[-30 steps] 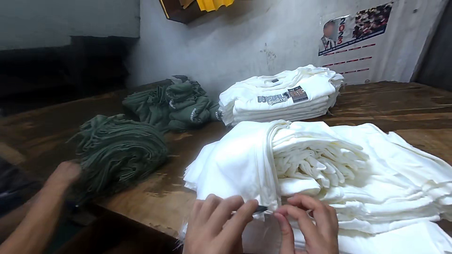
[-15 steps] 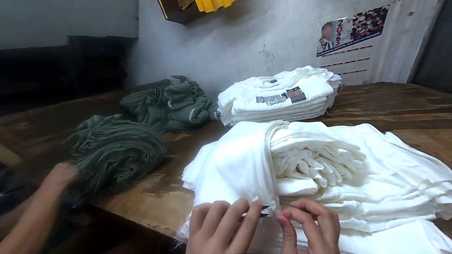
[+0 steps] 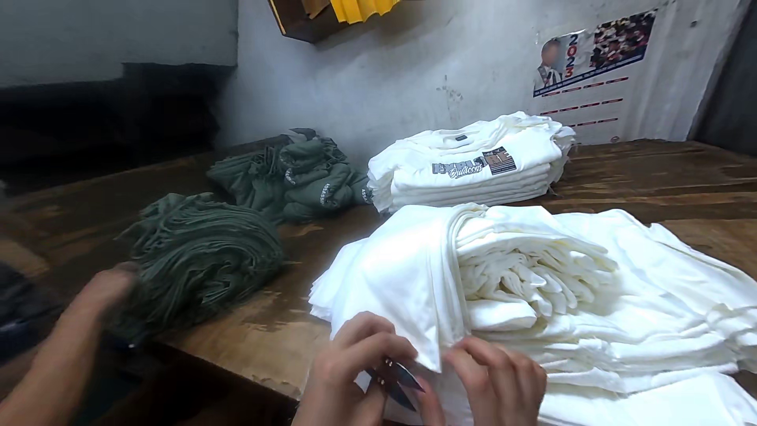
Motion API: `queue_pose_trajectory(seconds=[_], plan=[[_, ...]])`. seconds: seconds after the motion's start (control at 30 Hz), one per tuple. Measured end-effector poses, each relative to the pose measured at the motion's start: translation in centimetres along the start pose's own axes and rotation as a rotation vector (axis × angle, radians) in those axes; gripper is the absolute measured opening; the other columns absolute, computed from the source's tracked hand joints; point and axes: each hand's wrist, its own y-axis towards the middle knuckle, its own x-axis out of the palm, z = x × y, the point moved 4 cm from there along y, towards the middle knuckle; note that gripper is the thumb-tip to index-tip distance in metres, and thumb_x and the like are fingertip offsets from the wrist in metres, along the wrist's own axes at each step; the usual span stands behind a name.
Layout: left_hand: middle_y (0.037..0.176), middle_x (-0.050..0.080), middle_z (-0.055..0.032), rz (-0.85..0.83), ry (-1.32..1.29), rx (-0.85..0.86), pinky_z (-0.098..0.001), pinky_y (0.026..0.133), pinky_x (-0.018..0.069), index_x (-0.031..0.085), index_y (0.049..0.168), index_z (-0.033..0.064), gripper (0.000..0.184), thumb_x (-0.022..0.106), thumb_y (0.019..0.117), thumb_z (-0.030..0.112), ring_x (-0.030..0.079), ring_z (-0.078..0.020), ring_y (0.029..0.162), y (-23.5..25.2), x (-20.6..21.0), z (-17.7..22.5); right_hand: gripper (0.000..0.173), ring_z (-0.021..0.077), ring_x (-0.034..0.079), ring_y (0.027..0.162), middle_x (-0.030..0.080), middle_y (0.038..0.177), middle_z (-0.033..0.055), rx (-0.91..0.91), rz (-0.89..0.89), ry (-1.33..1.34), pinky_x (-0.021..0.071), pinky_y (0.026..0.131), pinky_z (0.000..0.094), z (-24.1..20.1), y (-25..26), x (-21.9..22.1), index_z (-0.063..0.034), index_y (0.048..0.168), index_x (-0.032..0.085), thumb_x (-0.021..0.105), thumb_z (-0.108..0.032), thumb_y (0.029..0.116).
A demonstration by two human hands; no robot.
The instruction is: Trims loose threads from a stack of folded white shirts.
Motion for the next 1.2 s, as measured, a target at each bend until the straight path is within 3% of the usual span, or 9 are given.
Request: queue_pose_trajectory(seconds=[0.2, 0.3, 0.47, 0.57, 0.67, 0.73, 0.87, 1.0, 1.2], plan=[[0.114, 0.072, -0.0006, -0.028, -0.221, 0.038, -0.0164, 0.073, 0.0584, 0.074, 0.1, 0.014, 0.01, 0.066, 0.0958, 0.013, 0.069, -0.005, 0.094, 1.2, -1.2, 0.1, 0.007, 0.0086, 0.059, 0.104, 0.074, 0.1, -0.0111, 0.087, 0.032, 0.342, 0.0363, 0.097, 0.0372, 0.1, 1.6, 1.2, -0.0225, 0.1, 0.069, 0.066, -0.022, 0.0939], [0.096, 0.071, 0.0035, -0.005, -0.221, -0.006, -0.0166, 0.07, 0.0514, 0.072, 0.102, 0.0132, 0.01, 0.062, 0.099, 0.016, 0.063, -0.0011, 0.082, 1.3, -1.1, 0.2, 0.02, 0.0059, 0.061, 0.097, 0.073, 0.093, -0.0113, 0.201, -0.034, 0.414, 0.0359, 0.1, 0.0426, 0.1, 1.7, 1.3, -0.0187, 0.106, 0.067, 0.074, -0.022, 0.0874], [0.08, 0.067, 0.0075, 0.15, -0.29, -0.228, -0.012, 0.056, 0.0487, 0.07, 0.101, 0.0112, 0.01, 0.061, 0.0983, 0.014, 0.06, 0.002, 0.065, 2.5, 0.0, -0.5, 0.023, 0.0025, 0.064, 0.085, 0.069, 0.092, -0.0022, 0.35, -0.215, 0.931, 0.0549, 0.085, 0.0274, 1.5, 2.8, 2.1, -0.0015, 0.116, 0.069, 0.058, -0.018, 0.1039], [0.081, 0.069, 0.0059, 0.13, -0.289, -0.254, -0.0133, 0.057, 0.05, 0.071, 0.103, 0.0099, 0.012, 0.06, 0.0976, 0.012, 0.061, 0.0004, 0.067, 2.7, 0.7, -0.6, 0.049, 0.0087, 0.058, 0.088, 0.067, 0.089, -0.0034, 0.161, -0.171, 0.598, 0.0431, 0.092, 0.0389, 1.3, 2.5, 1.8, -0.0085, 0.118, 0.067, 0.078, -0.045, 0.0884], [0.082, 0.07, 0.0058, 0.108, -0.331, -0.245, -0.0134, 0.059, 0.0507, 0.071, 0.106, 0.0093, 0.013, 0.062, 0.0971, 0.012, 0.062, 0.0004, 0.068, 2.2, 0.7, -0.5, 0.009, 0.0091, 0.057, 0.089, 0.071, 0.09, -0.0101, -0.025, 0.018, 0.143, 0.0296, 0.099, 0.0409, 1.0, 1.0, 0.3, -0.0265, 0.102, 0.073, 0.07, -0.03, 0.095], [0.087, 0.072, 0.0056, 0.066, -0.358, -0.221, -0.0144, 0.061, 0.0528, 0.07, 0.112, 0.0082, 0.017, 0.068, 0.0962, 0.014, 0.064, 0.0003, 0.07, 1.6, 0.3, -0.4, 0.009, 0.0087, 0.054, 0.077, 0.074, 0.086, -0.0121, -0.086, 0.087, -0.012, 0.027, 0.094, 0.0394, 1.3, 0.0, -1.0, -0.0261, 0.097, 0.076, 0.067, -0.029, 0.0985], [0.11, 0.068, 0.0056, 0.005, -0.189, -0.055, -0.0157, 0.073, 0.0543, 0.073, 0.12, 0.0216, 0.036, 0.083, 0.0864, 0.031, 0.063, -0.001, 0.092, 0.0, -0.8, -0.1, 0.019, 0.0072, 0.054, 0.079, 0.069, 0.075, -0.0089, 0.024, 0.007, -0.019, 0.0274, 0.093, 0.037, 1.3, -1.0, -2.3, -0.0214, 0.088, 0.073, 0.065, -0.034, 0.1003], [0.099, 0.067, 0.0089, 0.186, 0.37, 0.221, -0.0311, 0.097, 0.0377, 0.072, 0.11, 0.0299, 0.013, 0.07, 0.0971, 0.028, 0.057, -0.0092, 0.102, -1.5, -0.8, 2.8, 0.019, 0.0073, 0.054, 0.083, 0.067, 0.074, -0.0085, 0.039, -0.016, 0.011, 0.0279, 0.093, 0.0368, 0.2, -1.4, -2.7, -0.0213, 0.086, 0.071, 0.064, -0.033, 0.0993], [0.098, 0.067, 0.0044, 0.305, 0.671, 0.428, -0.0334, 0.093, 0.0316, 0.073, 0.108, 0.0206, 0.012, 0.064, 0.0992, 0.018, 0.052, -0.0154, 0.092, -2.1, 0.4, 4.3, 0.022, 0.0078, 0.054, 0.084, 0.065, 0.074, -0.0073, 0.085, -0.031, 0.035, 0.0281, 0.092, 0.0364, -1.0, -1.4, -2.0, -0.0204, 0.085, 0.068, 0.061, -0.034, 0.1005]])
